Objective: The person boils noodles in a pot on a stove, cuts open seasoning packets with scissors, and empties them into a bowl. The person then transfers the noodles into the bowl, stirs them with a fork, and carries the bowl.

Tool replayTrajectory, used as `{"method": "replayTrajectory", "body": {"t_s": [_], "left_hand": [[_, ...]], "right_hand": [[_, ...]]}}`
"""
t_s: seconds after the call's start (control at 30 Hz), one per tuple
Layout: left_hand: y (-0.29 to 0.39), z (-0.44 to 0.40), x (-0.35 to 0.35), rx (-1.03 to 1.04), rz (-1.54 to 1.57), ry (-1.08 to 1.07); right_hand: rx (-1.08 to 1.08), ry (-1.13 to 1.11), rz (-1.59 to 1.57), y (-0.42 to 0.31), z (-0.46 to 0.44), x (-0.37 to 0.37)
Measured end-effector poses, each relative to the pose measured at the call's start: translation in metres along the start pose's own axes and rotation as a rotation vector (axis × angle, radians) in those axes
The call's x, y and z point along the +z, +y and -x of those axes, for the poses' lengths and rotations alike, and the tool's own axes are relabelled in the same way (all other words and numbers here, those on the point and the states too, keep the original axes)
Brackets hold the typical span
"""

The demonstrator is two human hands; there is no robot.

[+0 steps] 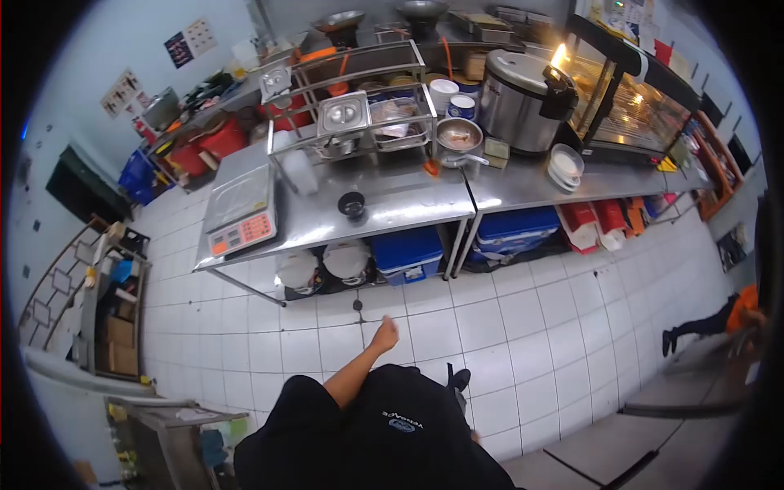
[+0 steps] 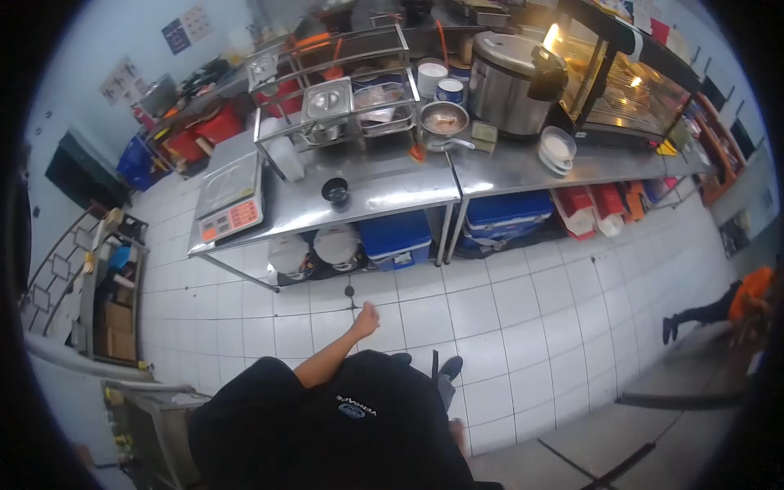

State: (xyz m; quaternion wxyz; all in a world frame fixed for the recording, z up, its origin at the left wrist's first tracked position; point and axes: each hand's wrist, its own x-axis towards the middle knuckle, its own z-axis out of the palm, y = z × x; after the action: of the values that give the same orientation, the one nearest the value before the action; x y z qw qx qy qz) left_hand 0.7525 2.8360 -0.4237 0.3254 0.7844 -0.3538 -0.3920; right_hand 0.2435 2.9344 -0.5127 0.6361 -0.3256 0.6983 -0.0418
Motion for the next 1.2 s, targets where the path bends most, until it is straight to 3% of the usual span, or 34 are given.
{"method": "replayTrajectory", "body": {"t_s": [0.1,0.13,0.2,0.27,0.37,0.47,0.57,0.63,0.67,0.7,0.73,0.77,0.8,0.83,0.87,0.9,0.97,1.0,1.1,1.2], "left_hand": [[-0.043,0.071,-0.005,-0.249,-0.295,0.023],[-0.049,0.097,-0.006,-0.319,-0.322,0.035],[-0.056,0.138,-0.003,-0.409,-0.245,0.129],[-0.06,0.166,0.011,-0.466,-0.12,0.248],[-0.061,0.183,0.048,-0.466,-0.056,0.33],[-0.076,0.21,0.056,-0.494,0.008,0.449],[-0.09,0.206,0.038,-0.511,0.076,0.616],[-0.084,0.23,-0.001,-0.385,0.514,0.62],[-0.11,0.233,-0.008,-0.357,0.563,0.691],[-0.134,0.252,-0.016,-0.355,0.608,0.715],[-0.155,0.269,-0.037,-0.344,0.651,0.749],[-0.174,0.285,-0.052,-0.338,0.706,0.779],[-0.171,0.314,-0.074,-0.47,0.747,0.864],[-0.216,0.329,-0.083,-0.539,0.552,0.91],[-0.261,0.344,-0.091,-0.621,0.358,0.95],[-0.283,0.363,-0.097,-0.862,0.45,1.032],[-0.321,0.394,-0.102,-0.817,0.217,1.28],[-0.322,0.403,-0.126,-0.854,0.329,1.314],[-0.328,0.411,-0.189,-0.92,0.548,1.376],[-0.36,0.393,-0.23,-0.831,0.729,1.425]], "right_hand": [[0.117,0.025,-0.267,-0.008,-0.093,-0.132],[0.066,0.125,-0.203,-0.044,-0.104,-0.172],[-0.049,0.083,-0.198,-0.089,-0.152,-0.243],[0.158,0.215,-0.176,-0.16,-0.198,-0.285],[-0.266,0.296,0.086,-0.274,-0.146,-0.218],[-0.38,0.081,0.113,-0.345,-0.117,-0.114],[-0.345,-0.148,0.231,-0.356,-0.108,0.007],[-0.262,-0.266,0.496,-0.344,-0.076,0.094],[-0.445,-0.485,0.907,-0.32,-0.107,0.126],[-0.809,-0.641,1.381,-0.297,-0.138,0.158],[-1.194,-0.739,1.607,-0.274,-0.168,0.19],[-1.39,-0.801,1.875,-0.236,-0.21,0.227],[-1.375,-0.811,1.996,-0.229,-0.184,0.261],[-1.386,-0.809,2.108,-0.225,-0.154,0.318],[-1.223,-0.665,1.789,-0.206,-0.148,0.356],[-1.111,-0.56,1.403,-0.187,-0.141,0.393],[-0.796,-0.701,1.553,-0.238,0.025,0.45],[-0.961,-0.844,1.351,-0.238,0.022,0.49],[-0.497,-0.916,1.237,-0.258,0.029,0.584],[-0.614,-0.923,1.389,-0.286,0.042,0.643]]}}
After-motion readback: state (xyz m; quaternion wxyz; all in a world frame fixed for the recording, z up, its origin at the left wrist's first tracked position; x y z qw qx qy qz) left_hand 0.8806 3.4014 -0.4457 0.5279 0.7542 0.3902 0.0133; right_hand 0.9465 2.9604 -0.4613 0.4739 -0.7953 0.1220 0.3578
